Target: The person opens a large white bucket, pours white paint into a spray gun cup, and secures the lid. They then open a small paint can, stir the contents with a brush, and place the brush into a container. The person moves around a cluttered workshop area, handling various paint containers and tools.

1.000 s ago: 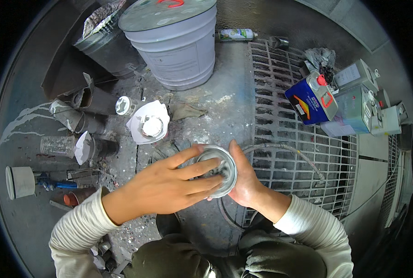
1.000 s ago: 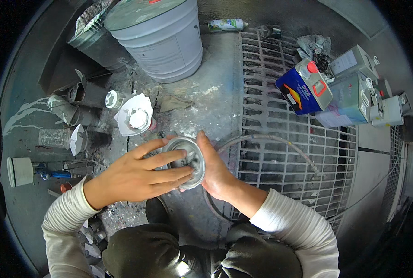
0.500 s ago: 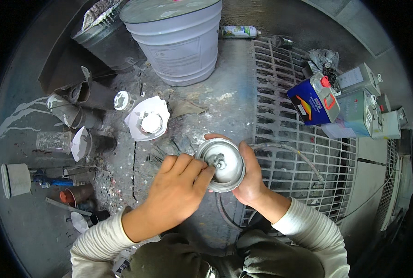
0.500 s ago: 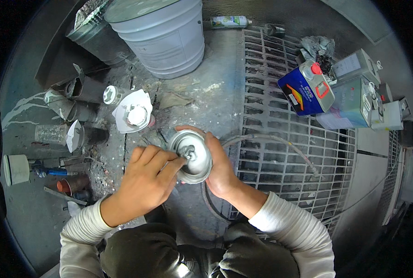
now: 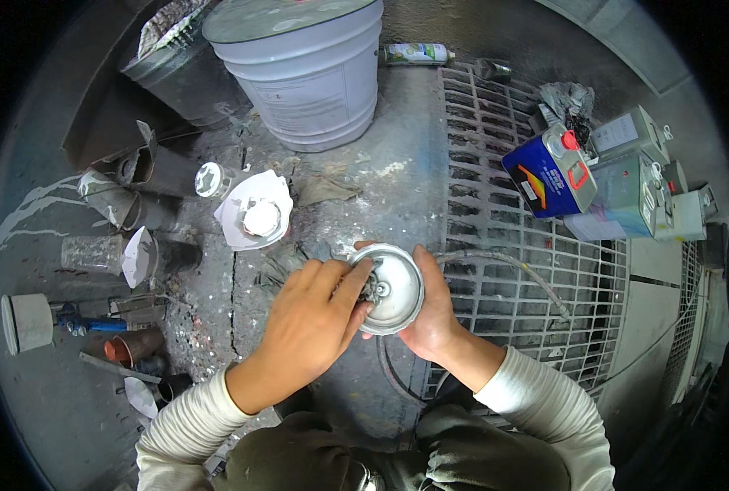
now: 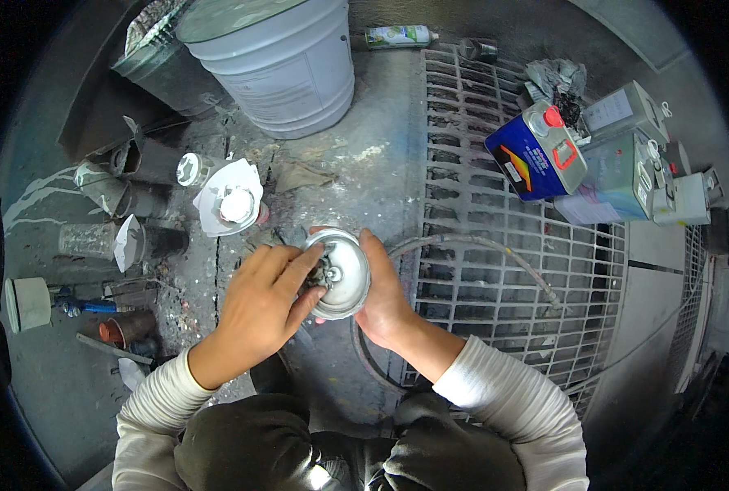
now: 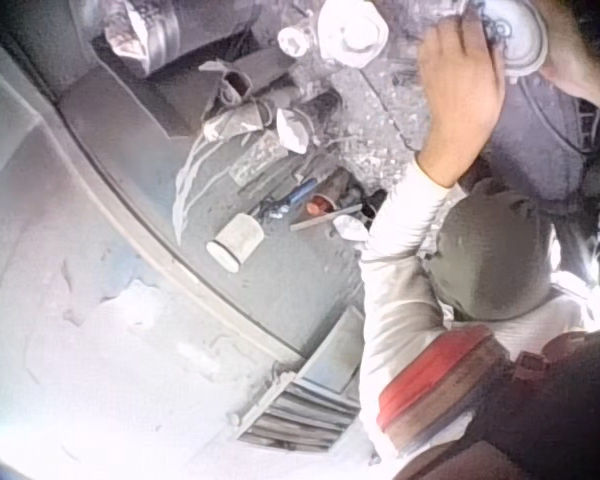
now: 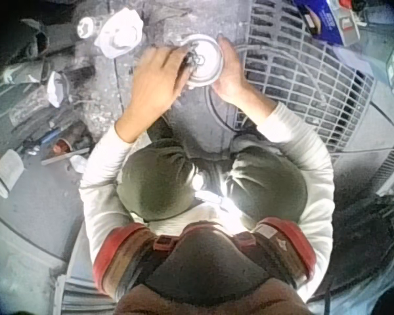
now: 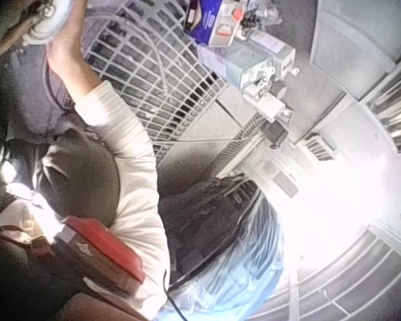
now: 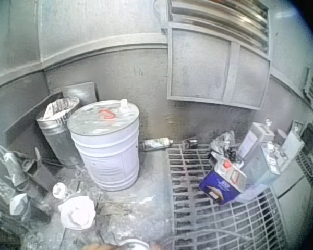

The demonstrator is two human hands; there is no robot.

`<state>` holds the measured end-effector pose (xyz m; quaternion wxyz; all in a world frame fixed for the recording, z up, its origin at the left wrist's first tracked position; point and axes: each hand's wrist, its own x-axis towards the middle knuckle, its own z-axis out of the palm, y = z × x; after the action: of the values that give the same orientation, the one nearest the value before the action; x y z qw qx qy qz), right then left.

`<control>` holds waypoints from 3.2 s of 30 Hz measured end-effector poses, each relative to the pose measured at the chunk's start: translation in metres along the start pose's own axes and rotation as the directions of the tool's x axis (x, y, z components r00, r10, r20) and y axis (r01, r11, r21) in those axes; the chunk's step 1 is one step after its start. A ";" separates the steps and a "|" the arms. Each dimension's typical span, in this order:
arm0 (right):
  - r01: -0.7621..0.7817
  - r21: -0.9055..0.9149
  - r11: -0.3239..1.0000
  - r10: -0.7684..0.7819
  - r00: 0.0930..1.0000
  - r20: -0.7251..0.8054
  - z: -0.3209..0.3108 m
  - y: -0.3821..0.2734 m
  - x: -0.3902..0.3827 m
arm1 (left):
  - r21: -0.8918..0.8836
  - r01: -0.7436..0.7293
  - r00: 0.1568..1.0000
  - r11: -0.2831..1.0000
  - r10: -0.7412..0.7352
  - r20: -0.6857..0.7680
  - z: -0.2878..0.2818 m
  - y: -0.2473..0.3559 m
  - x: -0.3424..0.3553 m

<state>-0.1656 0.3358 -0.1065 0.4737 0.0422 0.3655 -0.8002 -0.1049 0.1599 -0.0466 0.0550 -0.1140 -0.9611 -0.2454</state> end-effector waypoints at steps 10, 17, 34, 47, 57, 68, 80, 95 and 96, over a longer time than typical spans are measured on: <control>-0.082 0.216 0.973 0.036 0.977 0.209 -0.004 0.011 0.016 | 0.191 -0.016 0.950 0.981 -0.045 0.309 -0.036 0.005 0.001; -0.096 0.194 0.976 0.055 0.978 0.204 -0.006 0.012 0.019 | 0.105 -0.049 0.944 0.993 0.011 0.331 -0.034 0.007 0.009; -0.042 0.194 0.980 0.007 0.984 0.176 -0.003 0.014 0.035 | 0.100 0.170 0.955 0.980 -0.189 0.229 -0.028 0.010 -0.007; -0.101 0.140 0.985 0.076 0.982 0.174 0.000 0.009 0.043 | -0.163 0.145 0.970 0.976 -0.108 0.217 -0.053 -0.013 0.026; -0.115 0.082 0.990 0.093 0.967 0.236 0.002 0.004 0.044 | 0.091 -0.038 0.969 0.995 0.014 0.245 -0.074 -0.010 0.048; -0.106 0.090 0.990 0.088 0.979 0.185 0.006 -0.003 0.039 | 0.147 -0.238 0.954 0.960 0.202 0.222 -0.077 0.000 0.051; -0.097 0.060 0.993 0.076 0.954 0.290 -0.009 -0.003 0.037 | 0.128 -0.271 0.954 0.954 0.248 0.169 -0.081 0.008 0.052; -0.145 0.041 0.989 0.131 0.962 0.237 -0.010 -0.011 0.065 | 0.086 -0.042 0.975 0.995 0.022 0.222 -0.096 -0.013 0.036; -0.178 0.087 0.980 0.147 0.948 0.281 -0.011 -0.009 0.067 | 0.046 0.002 0.973 0.999 -0.013 0.231 -0.093 -0.015 0.037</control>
<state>-0.2124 0.2962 -0.1370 0.5808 -0.0123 0.2469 -0.7756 -0.1401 0.1086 0.0339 -0.0555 -0.1368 -0.9667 -0.2090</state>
